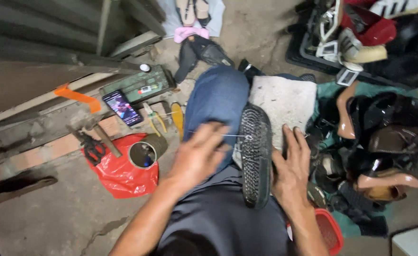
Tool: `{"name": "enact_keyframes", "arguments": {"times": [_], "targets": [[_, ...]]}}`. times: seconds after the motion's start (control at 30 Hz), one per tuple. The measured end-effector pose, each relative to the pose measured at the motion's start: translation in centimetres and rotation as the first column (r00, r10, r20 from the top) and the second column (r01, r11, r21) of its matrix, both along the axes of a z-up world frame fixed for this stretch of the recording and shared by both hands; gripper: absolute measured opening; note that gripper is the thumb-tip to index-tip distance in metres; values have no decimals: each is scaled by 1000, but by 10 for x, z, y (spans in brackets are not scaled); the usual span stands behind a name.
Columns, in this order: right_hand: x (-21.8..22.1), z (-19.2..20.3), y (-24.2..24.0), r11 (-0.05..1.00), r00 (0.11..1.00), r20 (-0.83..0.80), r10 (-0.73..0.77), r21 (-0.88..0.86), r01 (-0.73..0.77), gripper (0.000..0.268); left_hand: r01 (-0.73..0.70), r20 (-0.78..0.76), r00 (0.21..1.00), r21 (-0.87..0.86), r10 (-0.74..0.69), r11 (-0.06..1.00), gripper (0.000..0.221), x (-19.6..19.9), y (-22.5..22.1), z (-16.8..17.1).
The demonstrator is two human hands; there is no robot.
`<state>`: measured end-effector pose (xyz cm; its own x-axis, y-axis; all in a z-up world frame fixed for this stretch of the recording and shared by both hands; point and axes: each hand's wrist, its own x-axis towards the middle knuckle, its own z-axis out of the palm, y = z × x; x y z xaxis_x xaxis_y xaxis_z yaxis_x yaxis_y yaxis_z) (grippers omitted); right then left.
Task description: Hand-stitching the sole of a shoe using a needle and thread in a repair shop.
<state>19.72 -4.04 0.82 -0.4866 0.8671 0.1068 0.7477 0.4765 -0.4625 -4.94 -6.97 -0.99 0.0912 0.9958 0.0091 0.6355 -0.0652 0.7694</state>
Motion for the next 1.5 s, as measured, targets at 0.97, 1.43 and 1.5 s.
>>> {"name": "enact_keyframes", "arguments": {"times": [0.97,1.43,1.5], "targets": [[2,6,-1,998,998,-39,-48,-30,47,16,175,125,983,-407,-135,897,41,24,24,10],[38,-13,-15,654,104,-747,-656,-632,-417,21,175,139,982,-389,-130,904,46,30,19,-1],[41,-14,-15,613,108,-741,-663,-620,-490,22,165,143,982,-357,-121,919,45,31,17,-3]]}}
